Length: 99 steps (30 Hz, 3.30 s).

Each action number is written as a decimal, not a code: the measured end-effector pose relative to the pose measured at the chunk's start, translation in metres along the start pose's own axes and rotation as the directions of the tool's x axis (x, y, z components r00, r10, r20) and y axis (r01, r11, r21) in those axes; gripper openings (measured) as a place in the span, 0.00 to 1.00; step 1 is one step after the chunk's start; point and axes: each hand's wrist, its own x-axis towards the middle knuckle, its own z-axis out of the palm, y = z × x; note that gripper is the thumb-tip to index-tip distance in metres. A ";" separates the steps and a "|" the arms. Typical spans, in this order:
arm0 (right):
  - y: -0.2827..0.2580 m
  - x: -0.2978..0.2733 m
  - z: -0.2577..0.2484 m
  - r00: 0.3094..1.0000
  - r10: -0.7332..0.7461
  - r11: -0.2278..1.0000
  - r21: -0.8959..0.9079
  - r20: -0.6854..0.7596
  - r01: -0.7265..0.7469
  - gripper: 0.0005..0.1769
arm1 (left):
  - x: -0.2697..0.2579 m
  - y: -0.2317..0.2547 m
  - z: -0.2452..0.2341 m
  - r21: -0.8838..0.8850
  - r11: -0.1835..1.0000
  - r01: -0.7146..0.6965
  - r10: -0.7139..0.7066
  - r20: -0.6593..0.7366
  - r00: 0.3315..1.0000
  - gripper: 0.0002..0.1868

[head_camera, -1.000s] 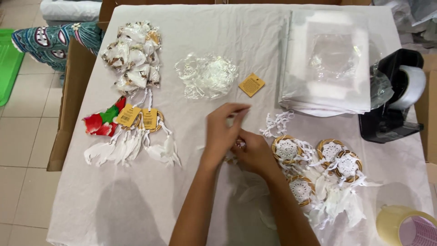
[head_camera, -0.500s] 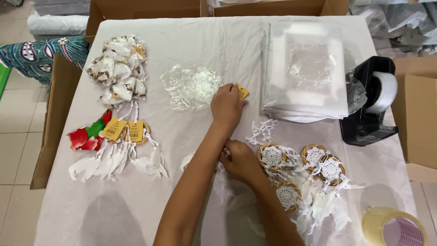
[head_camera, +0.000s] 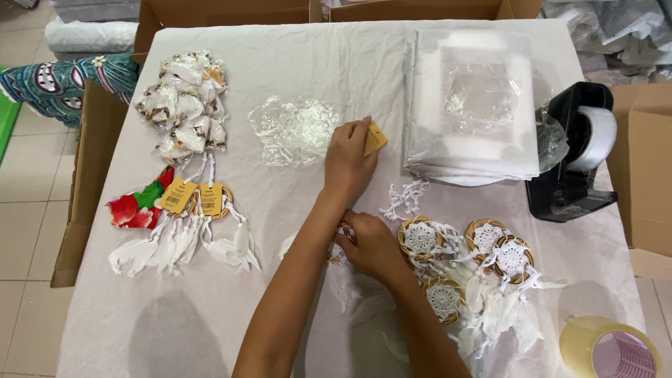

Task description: Attaching price tags to small dreamcatcher ornaments by threading the string through the tag

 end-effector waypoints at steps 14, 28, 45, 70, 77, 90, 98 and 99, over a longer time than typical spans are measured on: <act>0.005 -0.001 0.002 0.999 -0.035 0.999 0.017 -0.006 0.035 0.13 | 0.001 -0.015 0.005 0.106 0.994 -0.015 0.004 0.105 0.994 0.32; 0.002 -0.001 0.000 0.998 -0.062 0.997 0.043 -0.007 0.062 0.17 | -0.005 -0.009 -0.011 0.035 0.999 -0.006 0.002 0.126 0.992 0.27; 0.005 -0.001 0.002 0.999 -0.031 0.998 0.055 0.014 0.030 0.15 | 0.003 -0.049 0.009 0.036 0.999 -0.021 0.019 0.050 0.999 0.02; -0.004 0.007 -0.007 0.998 0.049 0.997 0.062 0.038 -0.051 0.14 | -0.094 -0.073 -0.042 -0.647 0.749 0.142 -0.373 -0.235 0.898 0.06; -0.011 0.014 -0.010 0.996 0.084 0.987 0.136 -0.018 -0.081 0.11 | -0.094 -0.115 -0.031 -0.879 0.469 0.085 -0.467 -0.165 0.869 0.10; -0.018 0.016 -0.005 0.972 0.179 0.954 0.267 -0.152 -0.134 0.11 | -0.092 -0.102 -0.062 -0.940 -0.240 0.244 -0.276 0.307 0.911 0.33; -0.014 0.020 -0.010 0.965 0.132 0.908 0.418 -0.228 -0.026 0.13 | -0.090 -0.081 -0.058 -0.980 -0.028 0.199 -0.371 0.195 0.908 0.23; -0.015 0.022 -0.011 0.965 0.145 0.881 0.473 -0.219 -0.025 0.14 | -0.089 -0.081 -0.055 -0.985 0.000 0.170 -0.416 0.154 0.896 0.18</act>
